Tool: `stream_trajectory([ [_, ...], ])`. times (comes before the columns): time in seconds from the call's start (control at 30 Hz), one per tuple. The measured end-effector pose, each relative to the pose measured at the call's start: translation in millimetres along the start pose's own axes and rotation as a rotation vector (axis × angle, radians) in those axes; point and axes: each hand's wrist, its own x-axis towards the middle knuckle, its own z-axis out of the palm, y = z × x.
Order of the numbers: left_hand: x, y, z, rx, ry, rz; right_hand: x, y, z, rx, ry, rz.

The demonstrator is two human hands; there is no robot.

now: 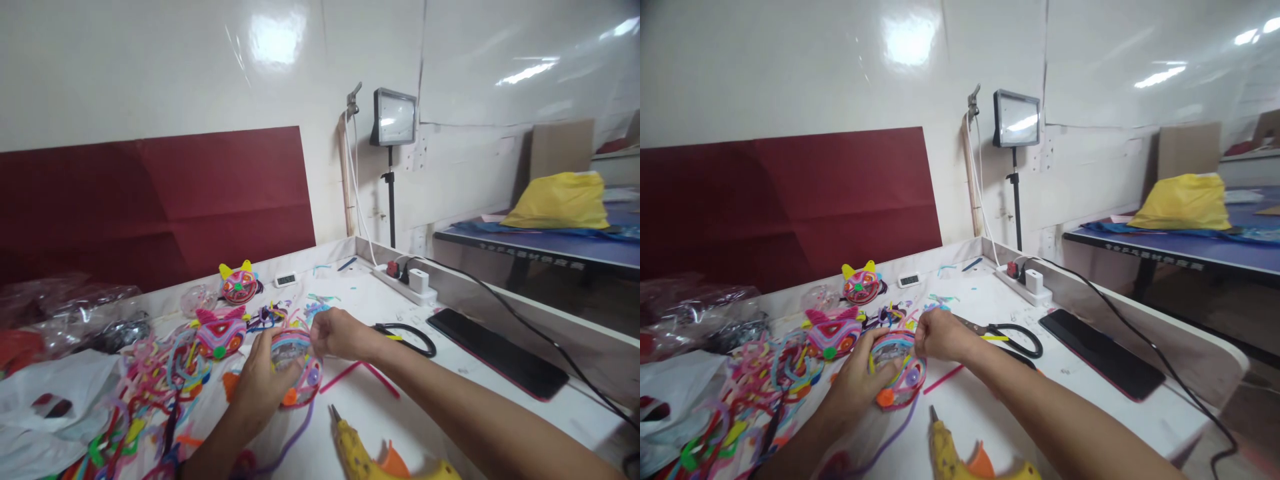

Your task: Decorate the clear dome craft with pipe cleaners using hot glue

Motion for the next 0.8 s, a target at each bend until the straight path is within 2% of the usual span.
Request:
stream_trajectory([
  [0.13,3,5,5.9,0.067,0.022,-0.011,-4,-5,-1,0.027,0.026,-0.002],
  [0.37,4,3,9.1,0.044,0.065,-0.043,-9,-6,0,0.066,0.057,-0.02],
  [0.57,2,3,7.3,0.045,0.048,-0.064,-7,6,0,0.135,0.031,-0.109],
  [0.8,1,4,4.3,0.052,0.029,-0.097,-3,16,0,0.095,0.09,-0.148],
])
